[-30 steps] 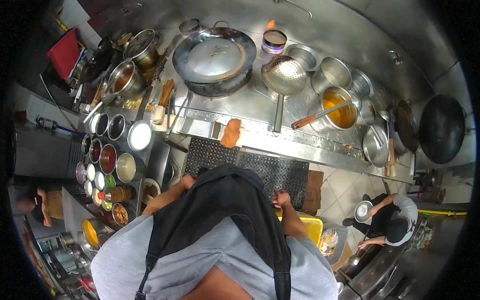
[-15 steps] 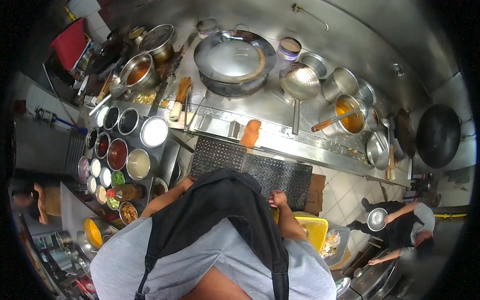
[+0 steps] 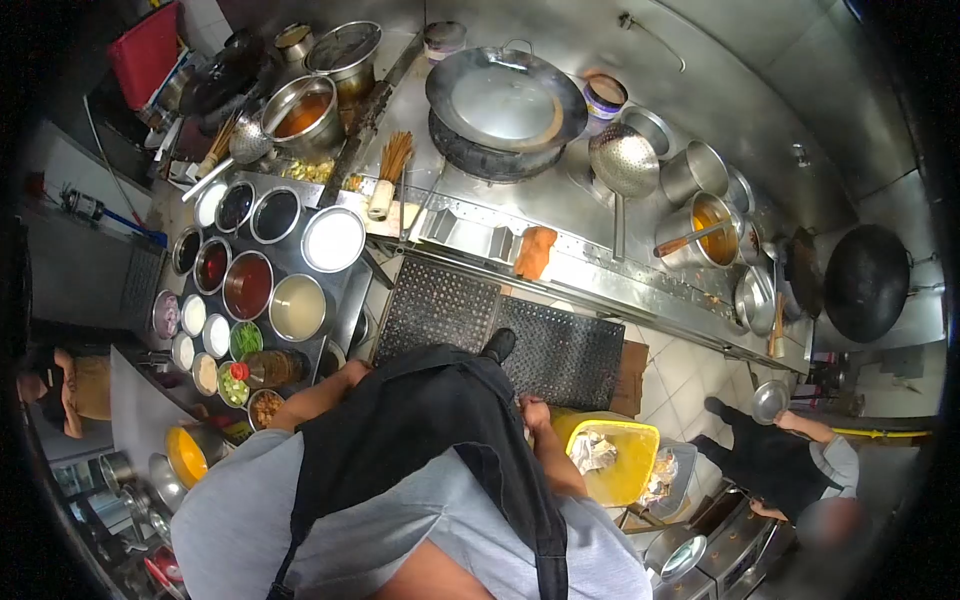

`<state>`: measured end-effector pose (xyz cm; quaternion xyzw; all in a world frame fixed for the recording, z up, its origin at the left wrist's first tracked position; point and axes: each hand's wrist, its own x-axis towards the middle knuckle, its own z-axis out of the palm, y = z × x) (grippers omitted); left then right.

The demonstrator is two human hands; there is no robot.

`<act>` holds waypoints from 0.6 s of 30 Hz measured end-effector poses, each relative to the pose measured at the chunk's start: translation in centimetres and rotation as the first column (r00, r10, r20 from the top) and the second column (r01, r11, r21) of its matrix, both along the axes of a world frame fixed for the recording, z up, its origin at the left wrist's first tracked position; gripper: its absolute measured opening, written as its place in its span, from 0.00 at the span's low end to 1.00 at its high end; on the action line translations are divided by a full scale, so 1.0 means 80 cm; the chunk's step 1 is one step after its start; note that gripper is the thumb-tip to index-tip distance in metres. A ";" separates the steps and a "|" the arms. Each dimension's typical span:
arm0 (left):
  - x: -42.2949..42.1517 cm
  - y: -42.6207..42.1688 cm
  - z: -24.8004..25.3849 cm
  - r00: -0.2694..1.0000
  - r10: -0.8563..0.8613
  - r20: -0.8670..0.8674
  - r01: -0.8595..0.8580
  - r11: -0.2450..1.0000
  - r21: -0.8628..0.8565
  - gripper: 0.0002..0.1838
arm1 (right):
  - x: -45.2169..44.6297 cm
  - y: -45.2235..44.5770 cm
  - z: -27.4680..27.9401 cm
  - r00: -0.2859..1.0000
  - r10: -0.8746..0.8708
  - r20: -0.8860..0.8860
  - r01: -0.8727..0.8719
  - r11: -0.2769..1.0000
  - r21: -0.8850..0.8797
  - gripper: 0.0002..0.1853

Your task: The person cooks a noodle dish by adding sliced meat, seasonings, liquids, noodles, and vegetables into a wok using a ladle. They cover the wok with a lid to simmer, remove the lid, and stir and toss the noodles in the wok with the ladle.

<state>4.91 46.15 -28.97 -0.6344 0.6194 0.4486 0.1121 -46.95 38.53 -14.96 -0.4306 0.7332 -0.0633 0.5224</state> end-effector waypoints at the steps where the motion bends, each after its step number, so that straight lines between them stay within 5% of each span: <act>1: 0.004 0.000 -0.006 0.997 -0.081 -0.018 0.081 0.997 -0.013 0.27 | 0.003 0.004 0.007 1.000 0.008 -0.028 -0.007 0.999 0.044 0.11; 5: 0.006 -0.017 -0.006 0.949 -0.314 -0.032 0.306 0.940 -0.153 0.27 | -0.033 0.026 -0.044 0.989 0.148 -0.011 -0.147 0.985 0.092 0.11; 9: -0.002 -0.036 0.032 0.904 -0.427 0.022 0.424 0.888 -0.177 0.26 | -0.027 0.026 -0.043 0.997 0.040 0.070 -0.047 0.993 0.112 0.11; 12: -0.004 -0.035 0.036 0.988 -0.014 -0.154 0.011 1.000 -0.022 0.26 | -0.011 0.013 -0.033 0.997 -0.029 0.077 0.019 0.992 0.126 0.10; 15: 0.010 -0.029 -0.004 0.917 -0.393 -0.067 0.373 0.905 -0.203 0.26 | 0.005 0.001 -0.022 0.995 -0.054 0.078 0.044 0.990 0.130 0.10; 18: 0.017 -0.007 -0.089 0.982 -0.050 -0.181 0.017 0.983 -0.181 0.23 | 0.017 -0.006 -0.012 0.996 -0.054 0.077 0.045 0.991 0.122 0.10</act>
